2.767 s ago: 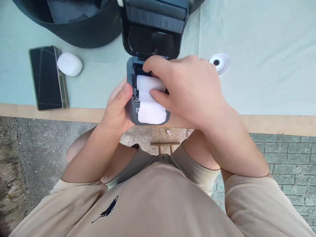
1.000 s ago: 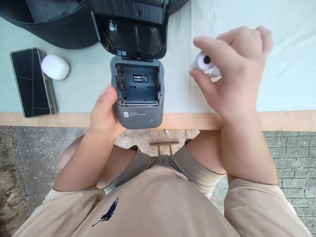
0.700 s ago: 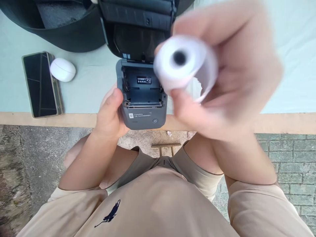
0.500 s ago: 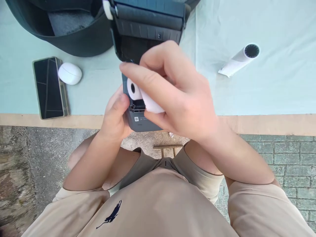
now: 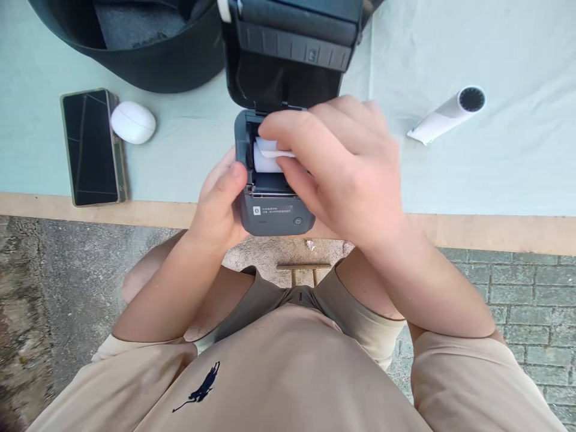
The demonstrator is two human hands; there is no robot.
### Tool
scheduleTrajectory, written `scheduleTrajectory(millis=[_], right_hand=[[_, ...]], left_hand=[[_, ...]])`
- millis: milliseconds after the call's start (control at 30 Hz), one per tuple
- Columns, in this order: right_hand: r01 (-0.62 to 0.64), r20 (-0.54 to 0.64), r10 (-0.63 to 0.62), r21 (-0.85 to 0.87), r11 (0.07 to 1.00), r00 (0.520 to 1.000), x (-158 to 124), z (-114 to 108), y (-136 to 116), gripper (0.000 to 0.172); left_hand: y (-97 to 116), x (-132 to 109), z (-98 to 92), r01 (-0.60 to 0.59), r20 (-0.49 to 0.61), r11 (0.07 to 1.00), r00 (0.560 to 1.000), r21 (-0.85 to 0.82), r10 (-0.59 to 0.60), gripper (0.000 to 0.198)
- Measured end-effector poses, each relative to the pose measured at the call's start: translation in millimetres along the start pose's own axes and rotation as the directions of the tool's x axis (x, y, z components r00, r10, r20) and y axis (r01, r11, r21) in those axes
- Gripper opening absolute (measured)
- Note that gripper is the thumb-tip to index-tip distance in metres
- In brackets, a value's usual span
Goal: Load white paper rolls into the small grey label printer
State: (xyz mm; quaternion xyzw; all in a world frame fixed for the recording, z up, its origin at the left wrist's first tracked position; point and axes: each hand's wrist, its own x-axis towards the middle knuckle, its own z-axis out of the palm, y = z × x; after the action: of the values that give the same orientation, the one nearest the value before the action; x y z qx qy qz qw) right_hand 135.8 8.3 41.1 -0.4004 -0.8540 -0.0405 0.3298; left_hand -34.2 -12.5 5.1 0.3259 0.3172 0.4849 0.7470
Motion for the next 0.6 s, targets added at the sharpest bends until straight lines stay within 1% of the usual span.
scheduleTrajectory(millis=[67,167,233,300,367,433,500,567,600], right_hand=[[-0.016,-0.068,0.014,-0.022,1.000,0.998,-2,0,0,0.021],[0.050,-0.170,-0.048,0.008,0.999,0.984,-4,2,-3,0.026],[0.102,-0.208,-0.092,0.035,0.994,0.974,-5,5,-8,0.026],[0.152,-0.206,-0.136,0.066,0.986,0.969,-6,8,-14,0.024],[0.198,-0.163,-0.182,0.088,0.976,0.970,-6,10,-18,0.018],[0.221,-0.131,-0.203,0.135,0.966,0.970,-7,10,-17,0.014],[0.187,-0.140,-0.157,0.237,0.954,0.978,-7,9,-13,0.015],[0.062,-0.152,-0.010,0.340,0.938,0.988,-7,6,-6,0.019],[-0.022,-0.134,0.078,0.376,0.926,0.988,-7,4,-3,0.021]], left_hand=[[1,0,-0.2,-0.005,0.000,1.000,1.000,0.003,0.005,0.026],[0,1,-1.4,-0.013,-0.004,1.000,1.000,0.000,0.013,0.026],[-2,2,-3.4,-0.014,-0.014,1.000,1.000,-0.016,0.014,0.027],[-5,4,-6.2,-0.024,-0.011,0.998,1.000,-0.057,0.023,0.031],[-7,4,-9.0,-0.037,-0.007,0.995,0.999,-0.089,0.036,0.034],[-8,3,-10.4,-0.040,-0.015,0.997,0.999,-0.072,0.039,0.035],[-6,1,-9.8,-0.028,-0.034,0.999,0.999,-0.028,0.027,0.036],[-3,-1,-7.9,-0.011,-0.036,1.000,0.999,0.001,0.011,0.037],[-2,-2,-7.0,-0.007,-0.032,1.000,0.999,0.011,0.008,0.038]])
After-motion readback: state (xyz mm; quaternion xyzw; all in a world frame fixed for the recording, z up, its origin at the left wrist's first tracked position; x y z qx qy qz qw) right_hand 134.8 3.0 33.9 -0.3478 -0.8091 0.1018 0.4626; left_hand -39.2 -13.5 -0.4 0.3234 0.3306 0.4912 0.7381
